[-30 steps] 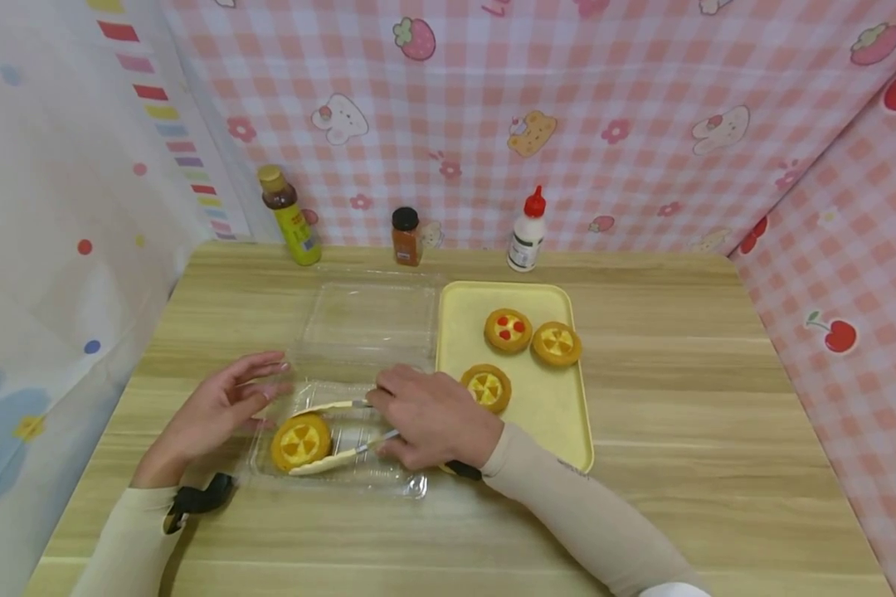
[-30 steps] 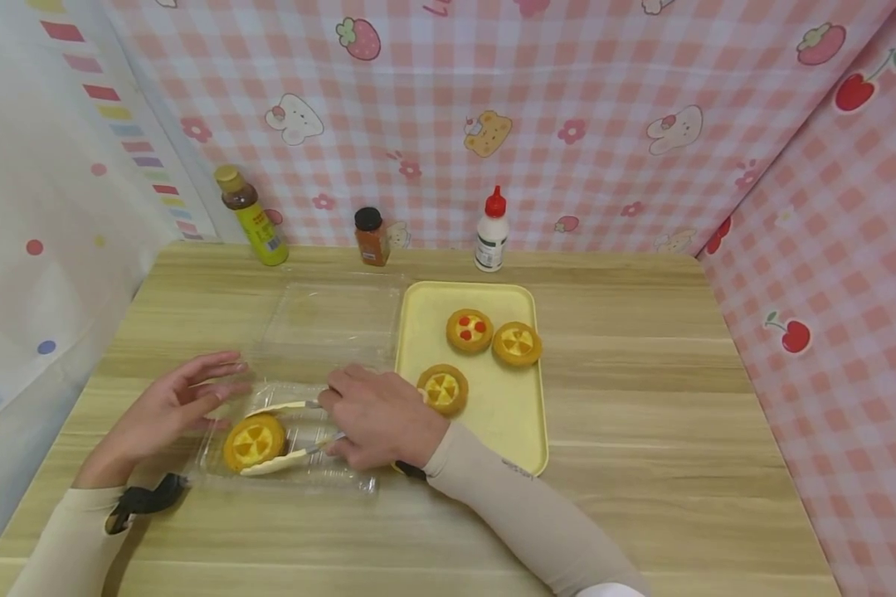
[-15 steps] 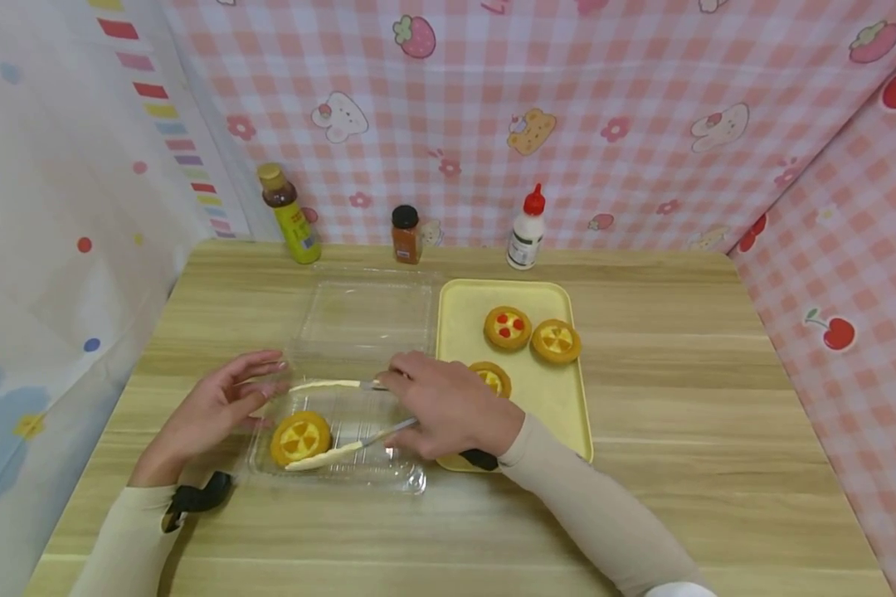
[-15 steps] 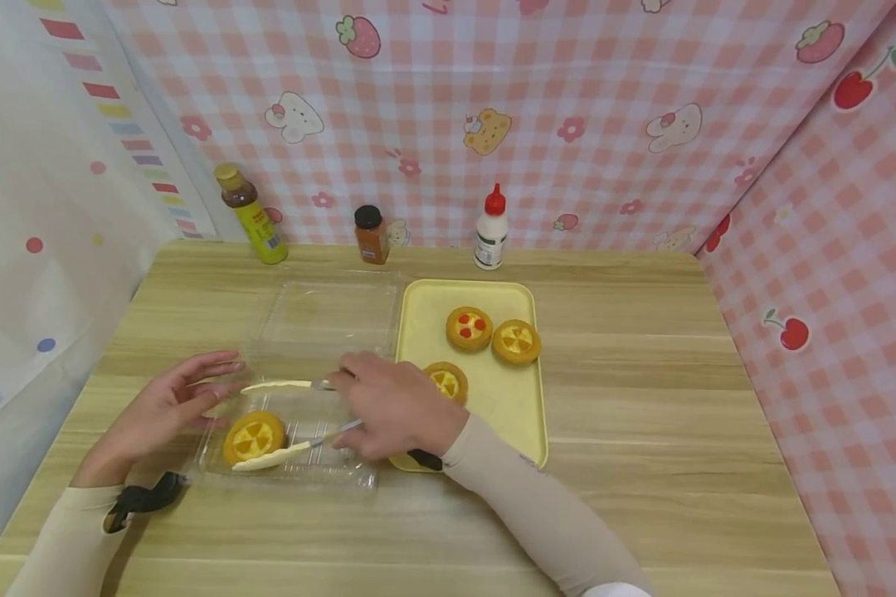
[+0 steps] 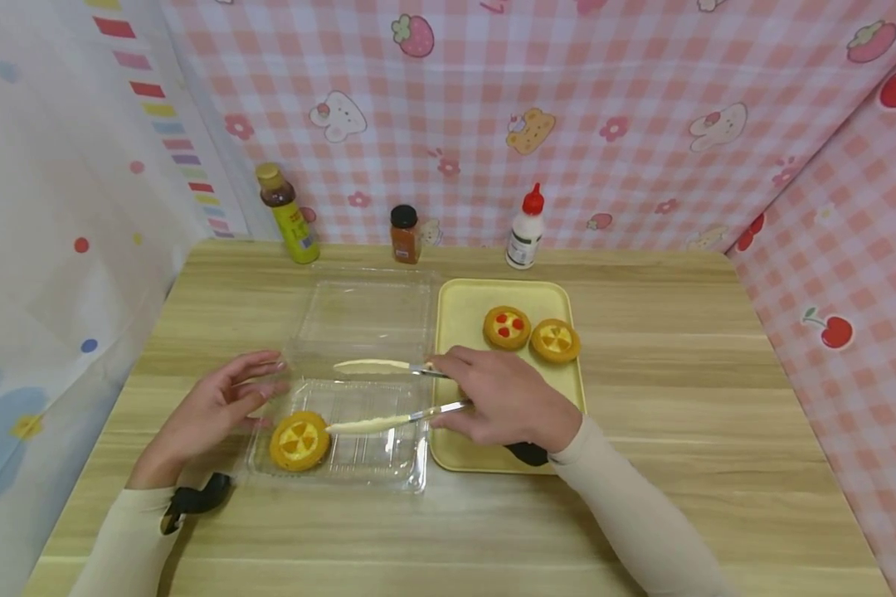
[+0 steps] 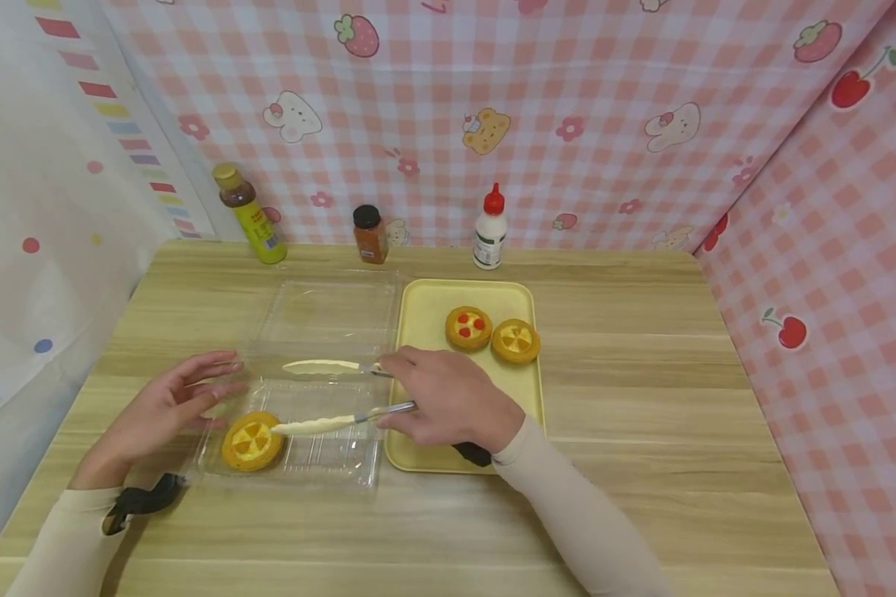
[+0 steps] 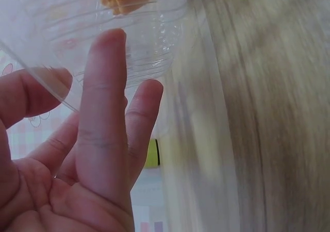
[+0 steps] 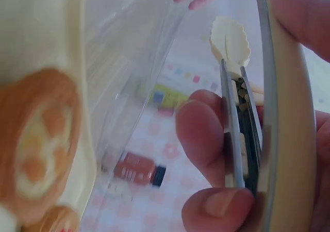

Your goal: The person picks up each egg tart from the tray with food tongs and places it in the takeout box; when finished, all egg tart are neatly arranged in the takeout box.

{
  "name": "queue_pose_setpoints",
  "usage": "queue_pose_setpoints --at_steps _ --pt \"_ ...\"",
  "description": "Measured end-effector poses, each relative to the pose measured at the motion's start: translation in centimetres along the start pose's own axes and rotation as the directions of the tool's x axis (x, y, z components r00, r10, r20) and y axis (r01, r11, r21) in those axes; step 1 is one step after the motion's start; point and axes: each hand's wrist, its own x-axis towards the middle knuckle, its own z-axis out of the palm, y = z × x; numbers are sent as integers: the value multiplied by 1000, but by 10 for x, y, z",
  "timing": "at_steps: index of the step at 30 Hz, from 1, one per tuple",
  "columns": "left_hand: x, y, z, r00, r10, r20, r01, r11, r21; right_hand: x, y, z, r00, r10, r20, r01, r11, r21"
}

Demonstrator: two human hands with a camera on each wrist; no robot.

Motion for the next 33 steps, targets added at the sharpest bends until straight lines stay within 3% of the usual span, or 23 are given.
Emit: queue_pose_setpoints --at_steps 13,25,33 --pt "-2 0 1 1000 -24 -7 24 1000 -6 -49 38 -16 991 126 -47 -125 992 18" --pt "0 3 1 1000 -21 -2 21 1000 -3 -103 70 -17 970 238 -40 -240 969 -57" --pt "0 3 2 999 -33 -2 33 999 -2 -121 78 -10 969 239 -69 -245 964 -103"
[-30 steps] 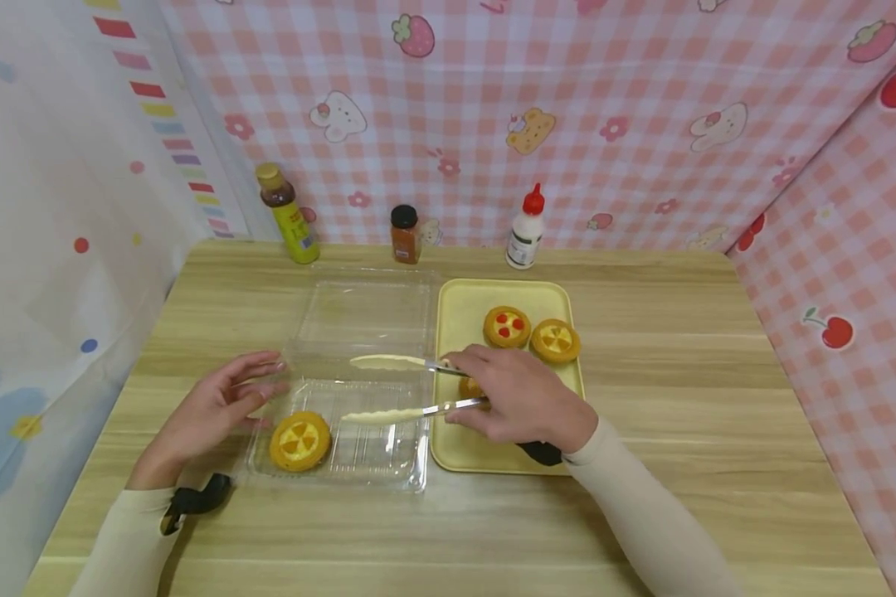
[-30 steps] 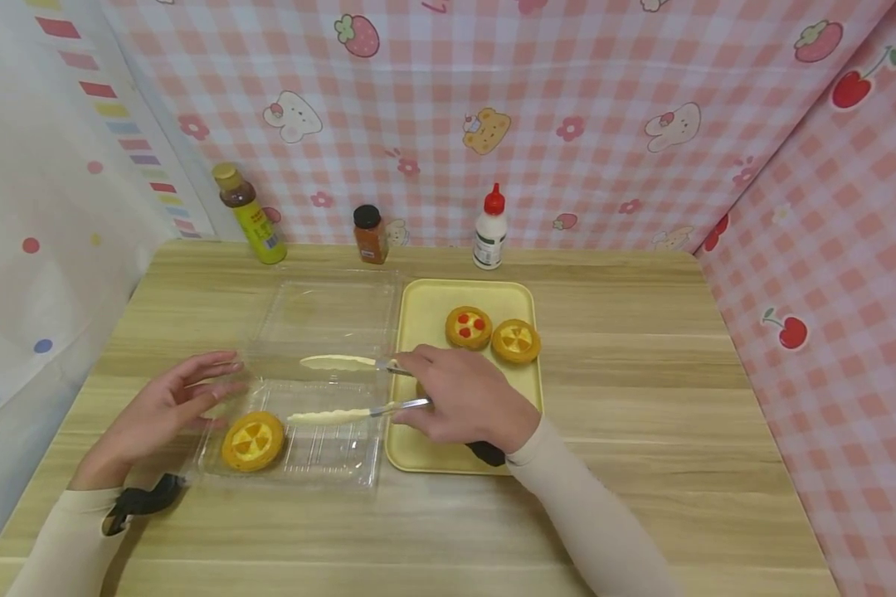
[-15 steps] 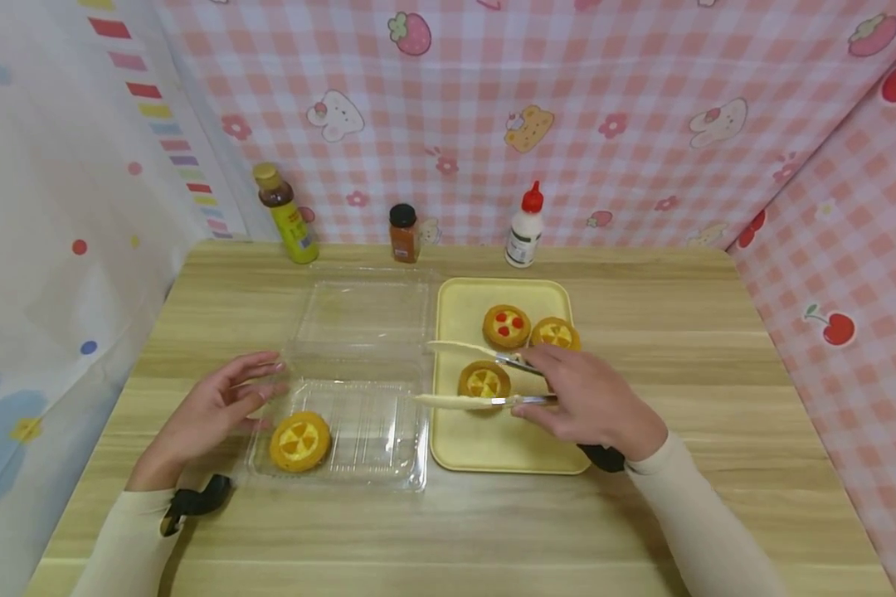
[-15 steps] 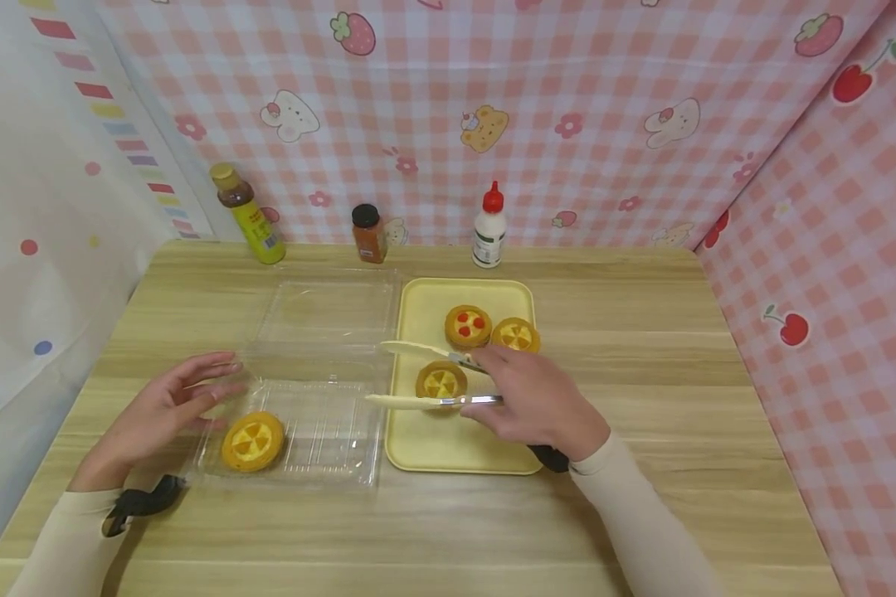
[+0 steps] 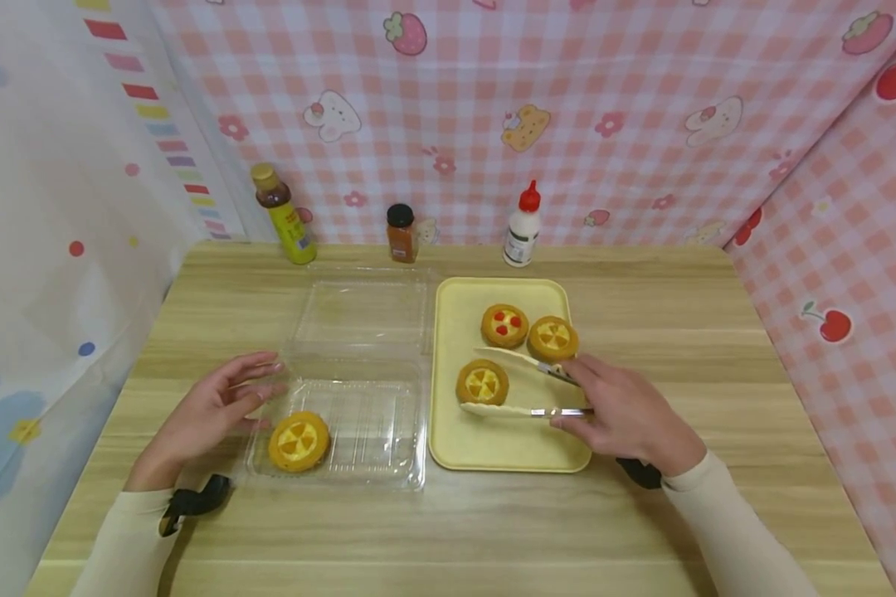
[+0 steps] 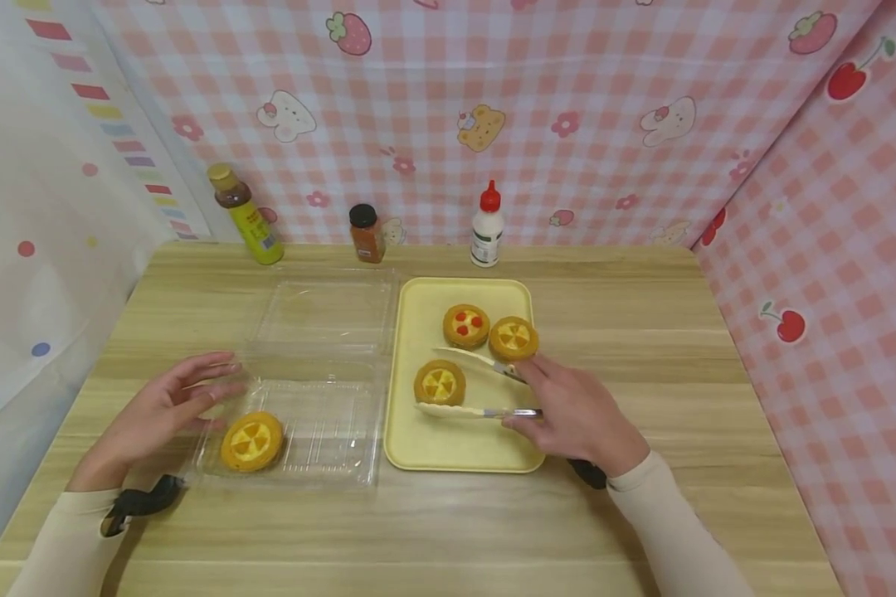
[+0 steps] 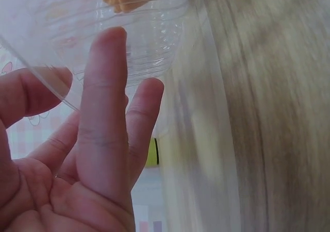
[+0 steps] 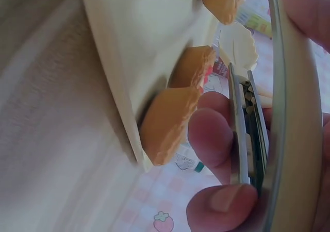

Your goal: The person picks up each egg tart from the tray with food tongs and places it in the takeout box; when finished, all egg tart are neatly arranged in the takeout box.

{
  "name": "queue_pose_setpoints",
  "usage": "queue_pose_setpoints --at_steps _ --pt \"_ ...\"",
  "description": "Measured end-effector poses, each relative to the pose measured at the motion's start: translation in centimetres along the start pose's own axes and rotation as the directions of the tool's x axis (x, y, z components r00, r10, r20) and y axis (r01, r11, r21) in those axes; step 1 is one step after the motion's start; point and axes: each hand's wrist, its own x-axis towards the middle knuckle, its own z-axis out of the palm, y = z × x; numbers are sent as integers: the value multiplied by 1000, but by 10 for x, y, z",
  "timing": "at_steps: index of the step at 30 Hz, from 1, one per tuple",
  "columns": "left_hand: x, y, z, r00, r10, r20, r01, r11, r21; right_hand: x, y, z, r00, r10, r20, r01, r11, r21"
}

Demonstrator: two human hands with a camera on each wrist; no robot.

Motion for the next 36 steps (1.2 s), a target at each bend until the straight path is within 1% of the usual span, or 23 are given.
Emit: queue_pose_setpoints --at_steps 8,13,20,28,36 --pt "-1 -1 0 1000 7 -1 -7 1000 -6 -6 3 9 999 -24 -26 23 999 -37" --pt "-1 0 1 1000 3 3 -3 1000 -7 -10 3 12 999 -19 -33 17 998 -59" --pt "-1 0 -1 1000 -6 7 6 1000 2 -12 4 13 998 -28 -56 25 998 -64" --pt "-1 -1 -1 1000 -1 7 1 1000 -11 -13 5 11 998 -25 -52 22 998 -67" --pt "-1 -1 -2 1000 -7 13 7 1000 -20 -10 4 0 997 -14 -74 12 1000 -24"
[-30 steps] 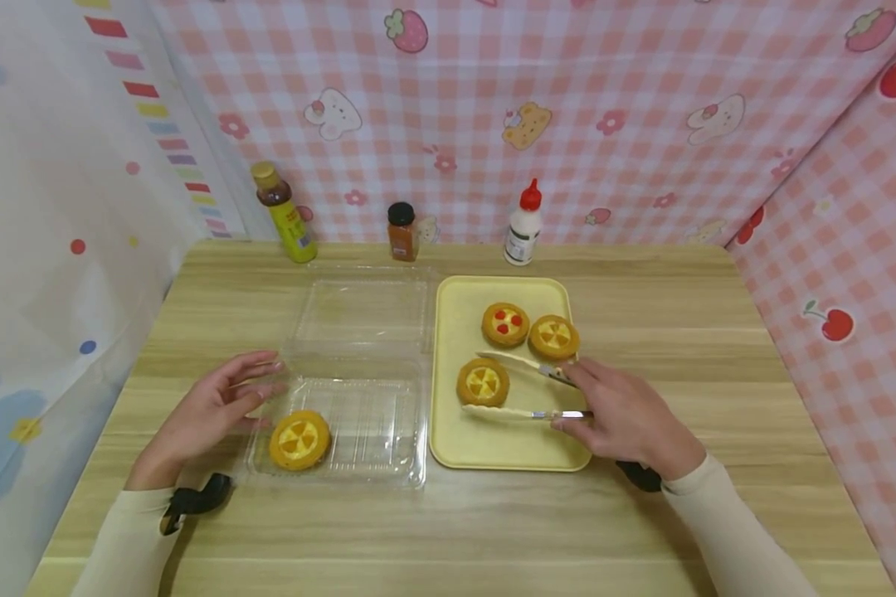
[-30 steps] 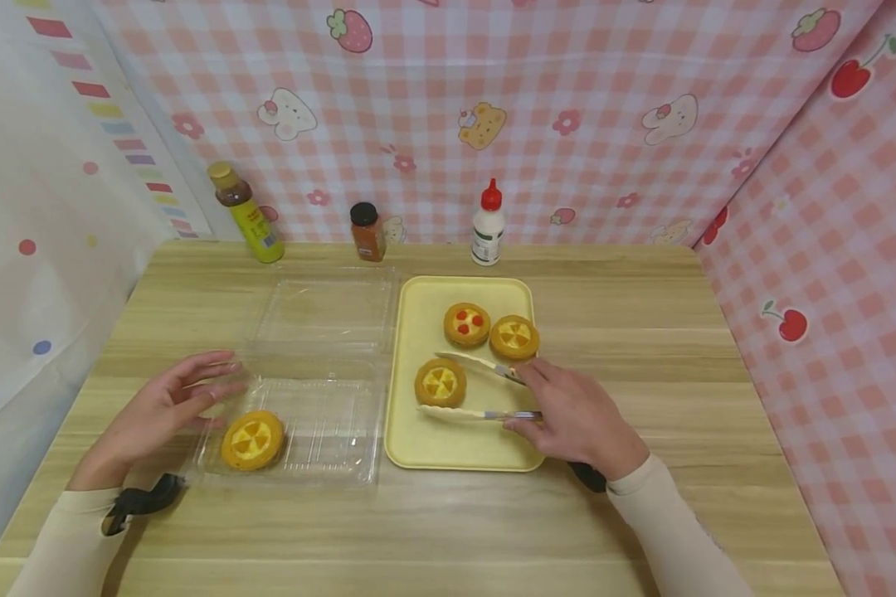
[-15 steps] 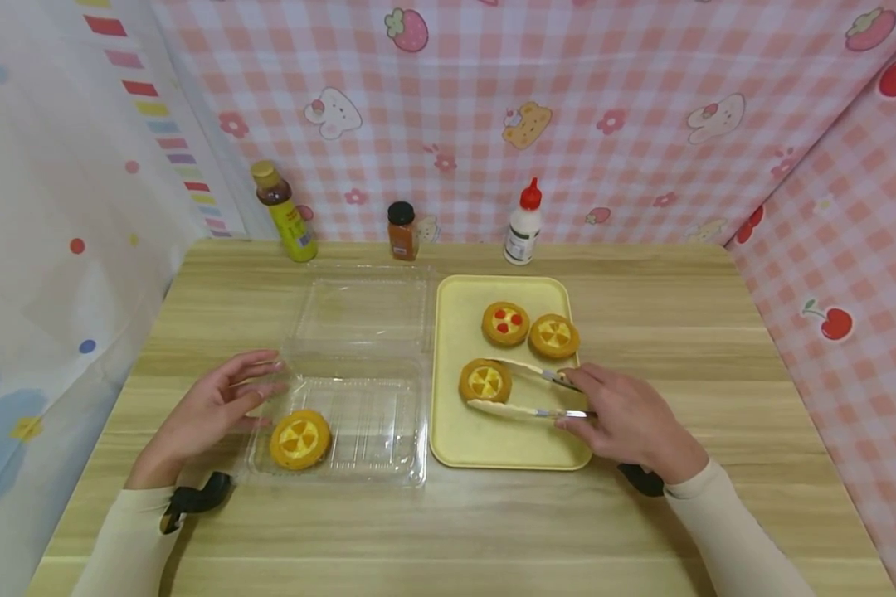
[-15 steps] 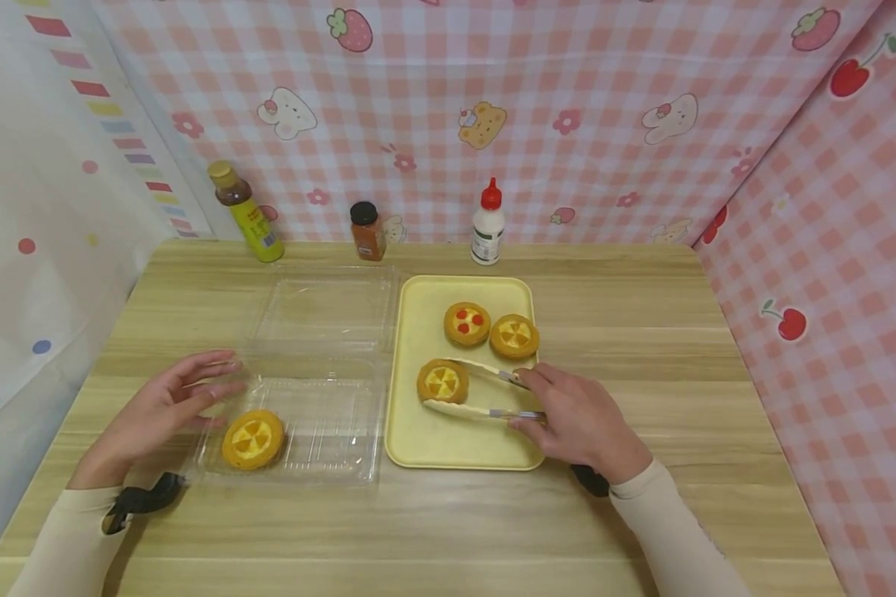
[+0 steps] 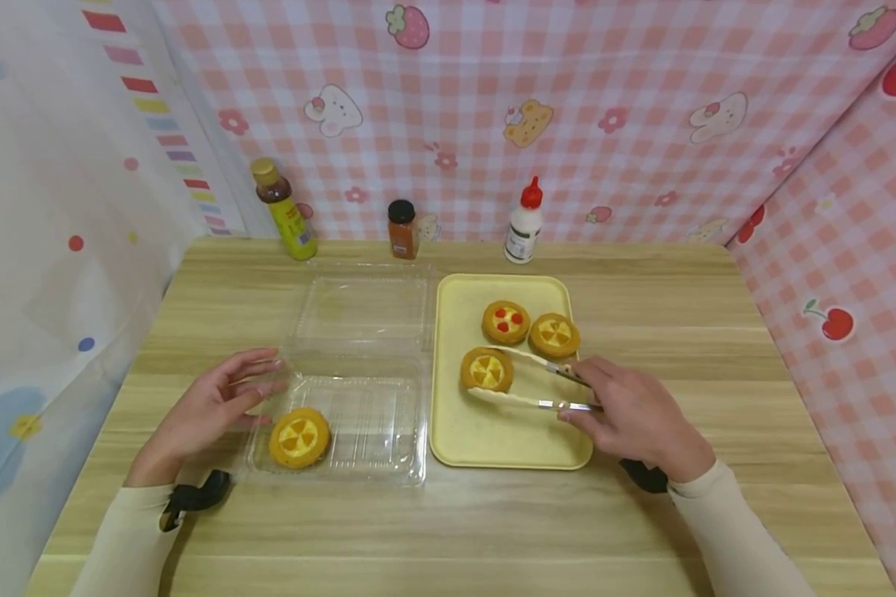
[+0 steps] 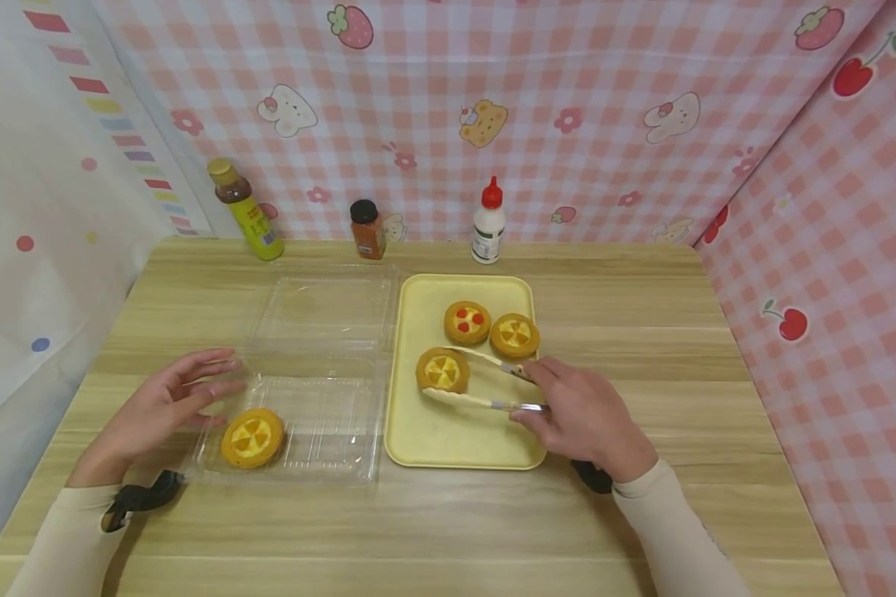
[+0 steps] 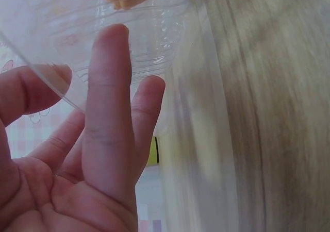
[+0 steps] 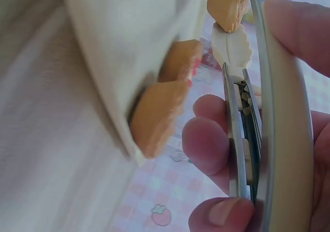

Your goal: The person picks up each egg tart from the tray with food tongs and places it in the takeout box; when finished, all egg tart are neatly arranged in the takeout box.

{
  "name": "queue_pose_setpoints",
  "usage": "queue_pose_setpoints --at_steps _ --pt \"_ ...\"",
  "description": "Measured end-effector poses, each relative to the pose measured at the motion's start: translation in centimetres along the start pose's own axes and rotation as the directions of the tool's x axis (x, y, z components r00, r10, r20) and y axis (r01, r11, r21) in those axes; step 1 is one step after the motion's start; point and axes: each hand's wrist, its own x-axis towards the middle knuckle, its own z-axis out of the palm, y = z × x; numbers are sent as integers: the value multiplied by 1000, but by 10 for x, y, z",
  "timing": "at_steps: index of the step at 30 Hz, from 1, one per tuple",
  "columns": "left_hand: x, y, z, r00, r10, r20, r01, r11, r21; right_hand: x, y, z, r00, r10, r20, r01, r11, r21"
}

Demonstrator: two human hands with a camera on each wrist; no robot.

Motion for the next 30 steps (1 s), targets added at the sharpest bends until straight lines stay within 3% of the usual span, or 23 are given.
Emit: queue_pose_setpoints --at_steps 18,30 --pt "-2 1 1 1000 11 -4 -11 1000 -1 34 -23 -20 999 -23 -33 23 1000 15" --pt "-1 1 2 1000 9 -13 -9 1000 -18 66 -48 -12 995 -97 0 96 994 55"
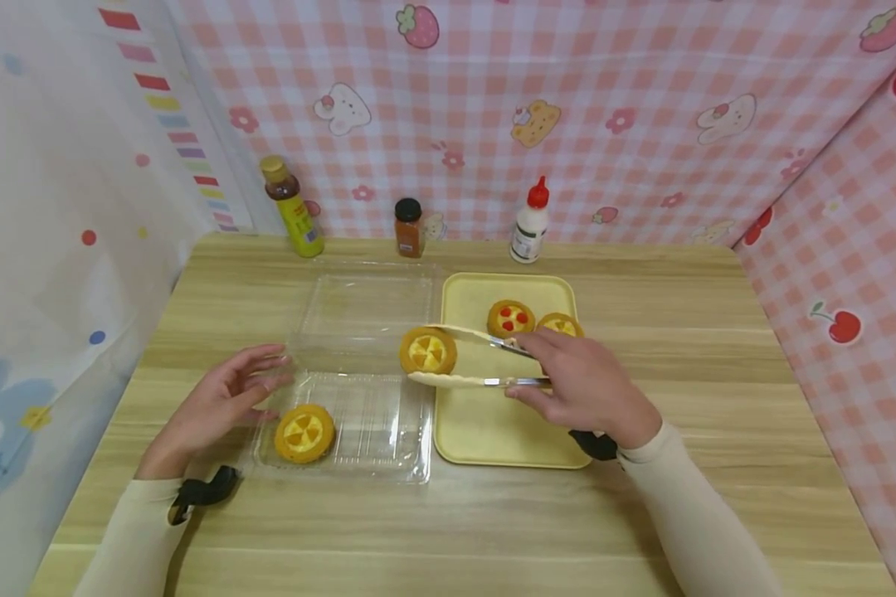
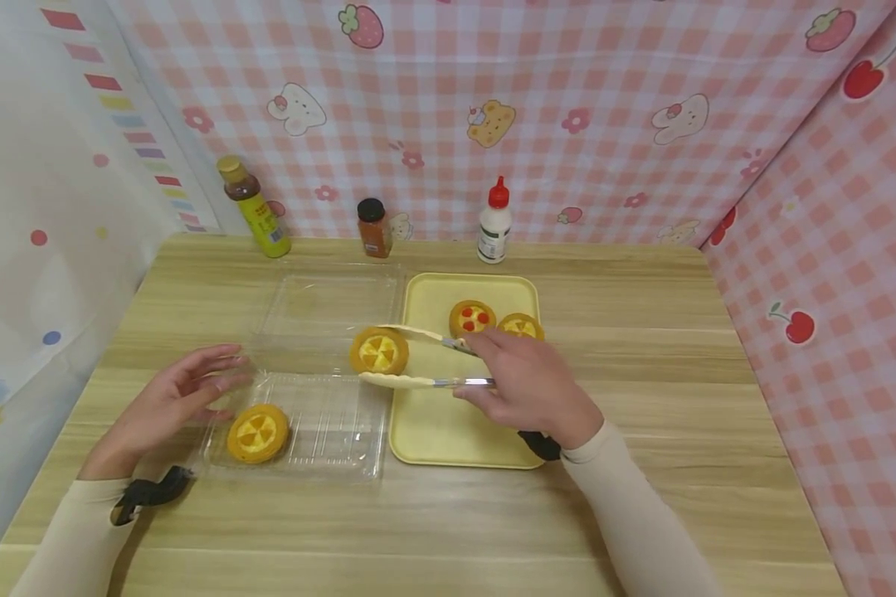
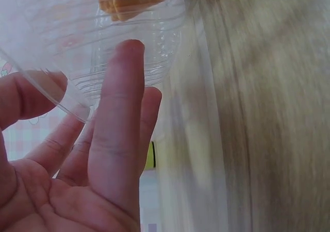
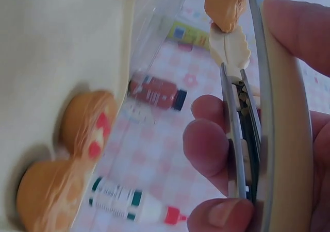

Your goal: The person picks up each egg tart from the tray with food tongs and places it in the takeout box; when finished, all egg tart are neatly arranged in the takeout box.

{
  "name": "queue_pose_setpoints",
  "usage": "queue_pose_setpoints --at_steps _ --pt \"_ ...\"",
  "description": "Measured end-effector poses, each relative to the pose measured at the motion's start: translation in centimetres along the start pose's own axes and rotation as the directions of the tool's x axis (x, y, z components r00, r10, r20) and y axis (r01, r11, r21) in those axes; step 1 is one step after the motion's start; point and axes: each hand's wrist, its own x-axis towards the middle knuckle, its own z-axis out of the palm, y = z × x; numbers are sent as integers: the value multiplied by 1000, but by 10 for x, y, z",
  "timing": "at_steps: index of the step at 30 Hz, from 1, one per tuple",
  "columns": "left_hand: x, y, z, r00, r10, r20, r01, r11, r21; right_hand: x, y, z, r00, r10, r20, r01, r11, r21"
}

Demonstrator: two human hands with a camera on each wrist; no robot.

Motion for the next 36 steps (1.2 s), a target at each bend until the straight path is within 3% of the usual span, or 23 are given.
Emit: queue_pose_setpoints --at_steps 13,24,31,36 --pt "1 2 1 1000 -5 -8 5 1000 -5 44 -31 17 994 -92 67 91 996 7" --pt "-2 0 1 1000 6 -16 -6 1000 -16 65 -48 42 979 -176 104 181 983 -36" --pt "-1 0 1 1000 10 -9 -10 1000 -18 68 -56 51 973 -155 170 163 986 -36" --pt "0 -2 -1 1000 8 -18 -8 1000 -9 73 -61 52 975 -133 177 149 986 -81"
